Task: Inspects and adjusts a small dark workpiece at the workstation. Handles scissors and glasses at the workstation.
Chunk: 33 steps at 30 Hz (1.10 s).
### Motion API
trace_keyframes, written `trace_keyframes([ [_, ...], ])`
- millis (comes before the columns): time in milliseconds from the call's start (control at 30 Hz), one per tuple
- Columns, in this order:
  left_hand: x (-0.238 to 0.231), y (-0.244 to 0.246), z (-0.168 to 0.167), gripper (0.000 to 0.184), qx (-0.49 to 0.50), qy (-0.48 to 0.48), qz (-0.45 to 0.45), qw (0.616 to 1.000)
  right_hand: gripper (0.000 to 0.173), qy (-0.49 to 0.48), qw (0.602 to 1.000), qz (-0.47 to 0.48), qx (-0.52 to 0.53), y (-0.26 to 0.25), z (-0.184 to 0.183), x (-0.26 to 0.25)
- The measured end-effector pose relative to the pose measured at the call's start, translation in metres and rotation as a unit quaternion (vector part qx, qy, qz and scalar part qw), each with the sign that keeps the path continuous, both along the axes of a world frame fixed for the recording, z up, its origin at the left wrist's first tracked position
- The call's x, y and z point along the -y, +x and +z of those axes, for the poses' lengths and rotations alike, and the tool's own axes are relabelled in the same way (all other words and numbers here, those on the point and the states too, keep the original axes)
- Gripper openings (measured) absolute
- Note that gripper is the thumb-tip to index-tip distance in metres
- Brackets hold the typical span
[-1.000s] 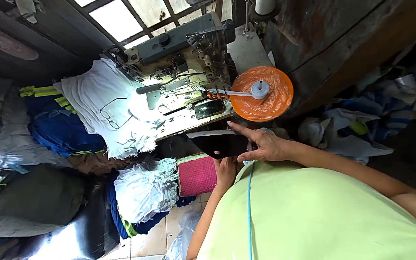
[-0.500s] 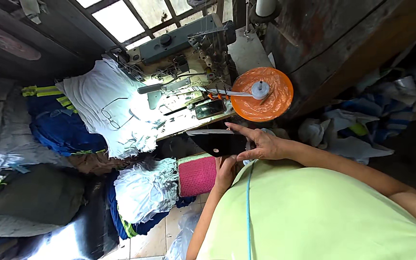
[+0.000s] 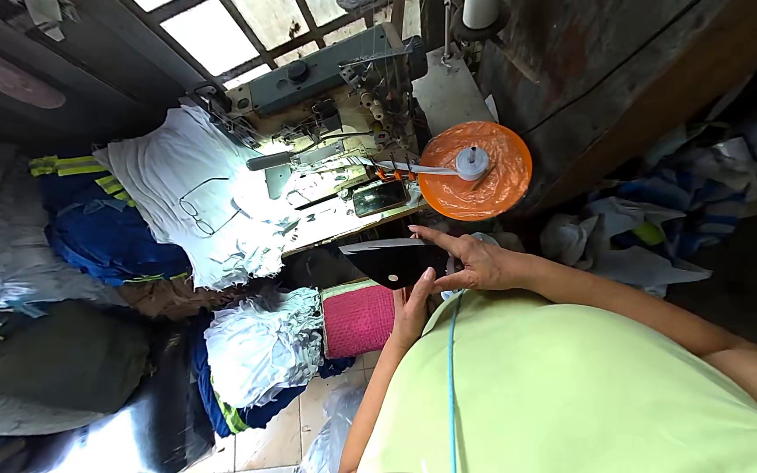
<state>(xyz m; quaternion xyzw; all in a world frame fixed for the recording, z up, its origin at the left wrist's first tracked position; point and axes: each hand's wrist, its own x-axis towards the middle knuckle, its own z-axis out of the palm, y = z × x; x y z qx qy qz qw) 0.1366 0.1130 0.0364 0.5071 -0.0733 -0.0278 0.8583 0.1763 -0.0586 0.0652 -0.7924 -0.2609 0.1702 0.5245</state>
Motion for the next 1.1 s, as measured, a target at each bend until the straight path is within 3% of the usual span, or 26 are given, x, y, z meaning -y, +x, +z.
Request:
trace_keyframes([
  [100, 0.004, 0.001, -0.001, 0.011, -0.001, 0.012, 0.028, 1.000, 0.083, -0.023, 0.998, -0.024, 0.044, -0.003, -0.007, -0.004],
  [267, 0.011, 0.005, -0.001, 0.032, -0.022, 0.022, 0.052, 0.998, 0.078, -0.073, 0.989, -0.056, 0.113, 0.000, -0.010, -0.004],
  [367, 0.007, 0.005, -0.003, 0.012, -0.013, 0.027, 0.044, 0.999, 0.083, -0.062, 0.995, -0.033, 0.073, 0.002, -0.008, -0.004],
  [467, 0.001, 0.007, -0.004, 0.028, -0.019, 0.016, 0.024, 0.999, 0.095, -0.051, 0.998, -0.012, 0.028, 0.000, -0.006, -0.009],
  [633, -0.003, 0.012, -0.005, 0.016, -0.041, 0.037, 0.057, 0.997, 0.085, -0.058, 0.998, -0.031, 0.011, 0.003, -0.013, -0.018],
  [833, -0.009, 0.008, -0.010, 0.012, -0.027, 0.057, 0.019, 0.998, 0.090, -0.054, 0.998, -0.018, -0.027, -0.002, -0.012, -0.016],
  [1100, 0.006, -0.016, -0.004, 0.013, -0.013, 0.103, 0.073, 0.992, 0.083, -0.017, 0.999, -0.023, 0.032, -0.022, -0.031, -0.006],
])
